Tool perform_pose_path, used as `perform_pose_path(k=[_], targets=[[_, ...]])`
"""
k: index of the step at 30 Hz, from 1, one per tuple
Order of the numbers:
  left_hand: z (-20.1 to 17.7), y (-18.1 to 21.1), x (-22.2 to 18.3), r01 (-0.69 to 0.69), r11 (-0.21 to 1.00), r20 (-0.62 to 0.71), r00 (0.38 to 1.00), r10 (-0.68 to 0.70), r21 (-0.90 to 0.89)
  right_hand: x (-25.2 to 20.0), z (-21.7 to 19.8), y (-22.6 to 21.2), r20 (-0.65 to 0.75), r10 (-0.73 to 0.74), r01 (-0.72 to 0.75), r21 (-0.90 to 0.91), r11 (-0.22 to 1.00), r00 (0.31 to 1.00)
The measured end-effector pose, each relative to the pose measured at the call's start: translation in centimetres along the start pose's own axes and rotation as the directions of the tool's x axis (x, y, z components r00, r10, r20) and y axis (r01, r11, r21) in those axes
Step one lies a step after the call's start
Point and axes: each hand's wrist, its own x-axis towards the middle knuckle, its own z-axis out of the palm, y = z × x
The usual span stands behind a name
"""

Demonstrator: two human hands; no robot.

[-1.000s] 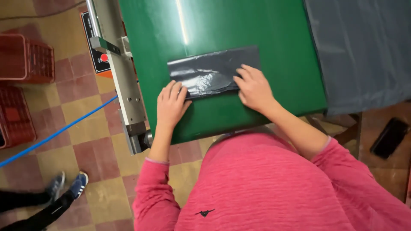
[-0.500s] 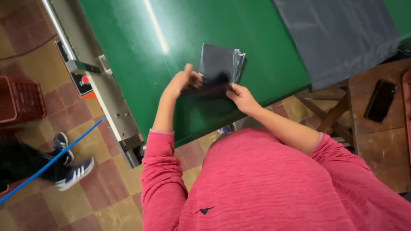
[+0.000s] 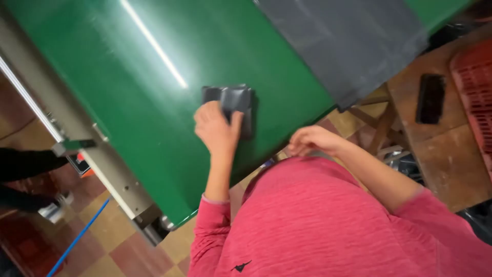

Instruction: Folding black plastic bags into smaller rectangles and placing them into a red storage crate.

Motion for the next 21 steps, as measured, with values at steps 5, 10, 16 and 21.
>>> perform_pose_path(k=[5, 10, 16, 21], targets=[[6.9, 12.2, -1.1, -0.480, 0.869, 0.355, 0.796, 0.490, -0.124, -1.7, -11.9, 4.0, -0.385, -0.106, 0.121, 0.014, 0.993, 0.917], [15.6, 18.4, -0.5, -0.785, 0.618, 0.284, 0.585, 0.759, -0.035, -2.1, -16.1, 1.3, -0.544, -0.274, 0.437, 0.195, 0.878, 0.793], [20.1, 20.9, 2.2, -0.797, 0.572, 0.201, 0.539, 0.818, -0.193, -4.6, -22.5, 2.4, -0.531, -0.333, 0.447, 0.100, 0.889, 0.779], [11.9, 23.2, 6.1, -0.379, 0.646, 0.352, 0.604, 0.715, -0.663, -9.6, -25.4, -4.5, -0.629, -0.671, 0.674, -0.299, 0.676, 0.393]])
